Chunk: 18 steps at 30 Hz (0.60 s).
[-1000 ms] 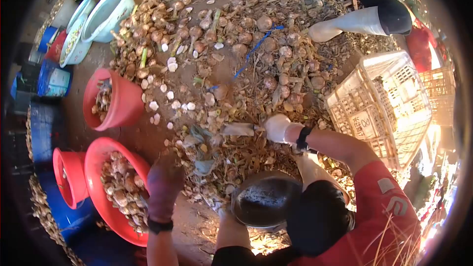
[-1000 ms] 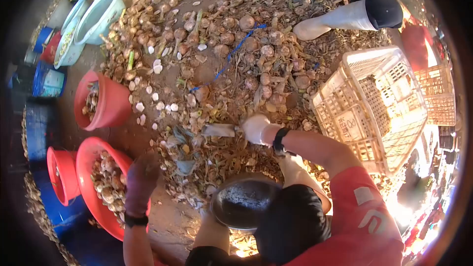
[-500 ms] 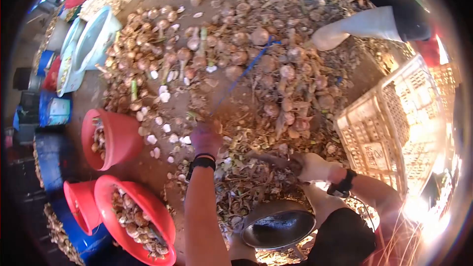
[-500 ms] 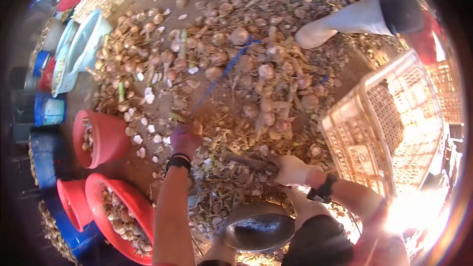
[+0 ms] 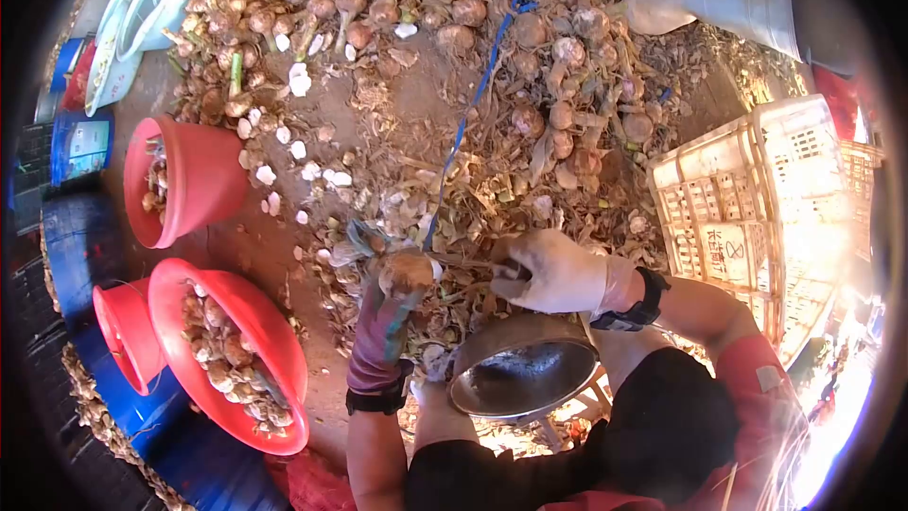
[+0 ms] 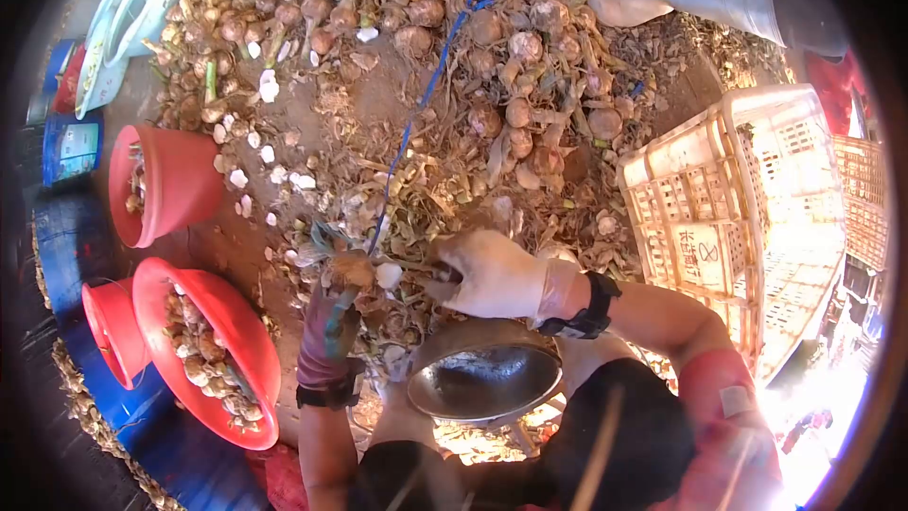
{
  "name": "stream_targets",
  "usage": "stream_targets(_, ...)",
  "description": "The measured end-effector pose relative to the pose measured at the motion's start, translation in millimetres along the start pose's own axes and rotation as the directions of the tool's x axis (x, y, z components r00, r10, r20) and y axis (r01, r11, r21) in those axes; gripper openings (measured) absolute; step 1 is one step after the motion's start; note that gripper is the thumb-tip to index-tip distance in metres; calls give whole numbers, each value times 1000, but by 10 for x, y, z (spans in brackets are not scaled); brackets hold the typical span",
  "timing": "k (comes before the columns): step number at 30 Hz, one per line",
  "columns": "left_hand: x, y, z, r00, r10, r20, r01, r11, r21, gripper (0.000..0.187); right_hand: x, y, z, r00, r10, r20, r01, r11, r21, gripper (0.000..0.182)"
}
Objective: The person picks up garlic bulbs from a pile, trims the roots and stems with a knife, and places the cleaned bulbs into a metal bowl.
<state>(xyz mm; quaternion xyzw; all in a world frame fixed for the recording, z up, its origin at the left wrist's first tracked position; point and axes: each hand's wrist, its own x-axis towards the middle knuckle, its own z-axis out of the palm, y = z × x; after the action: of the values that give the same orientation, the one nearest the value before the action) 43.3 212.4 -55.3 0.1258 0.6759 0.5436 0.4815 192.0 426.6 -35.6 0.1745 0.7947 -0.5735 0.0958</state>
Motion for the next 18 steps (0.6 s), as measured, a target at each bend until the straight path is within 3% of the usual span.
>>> stream_targets(1,-55,-112,-8,1000,-10,2,10,1000,-11,58,-24,-10,73,1000,13,8,-13,1000,-2,28)
stream_targets(3,-135,-347,-35,993,110,45,-107,992,-64,64,-48,3,166,993,-108,53,115,982,-152,28)
stream_targets(5,-160,-5,46,998,21,56,-14,993,-113,66,-67,40,209,987,-146,65,155,972,-175,27)
stream_targets(8,-166,-15,54,996,8,87,-9,1000,20,65,-64,18,224,981,-179,74,191,951,-241,27)
stream_targets(11,-227,-195,90,995,94,-28,-87,981,174,63,-71,52,264,960,-273,62,279,919,-279,26)
stream_targets(14,-284,-200,151,974,193,-119,-178,977,121,63,-43,113,313,956,-283,81,294,905,-308,27)
stream_targets(16,-311,-184,179,991,-24,-134,8,993,-117,65,-37,185,379,960,-272,61,277,899,-338,29)
stream_targets(18,-294,-277,206,990,-18,-142,-6,987,-163,65,-15,212,368,962,-263,70,271,896,-351,29)
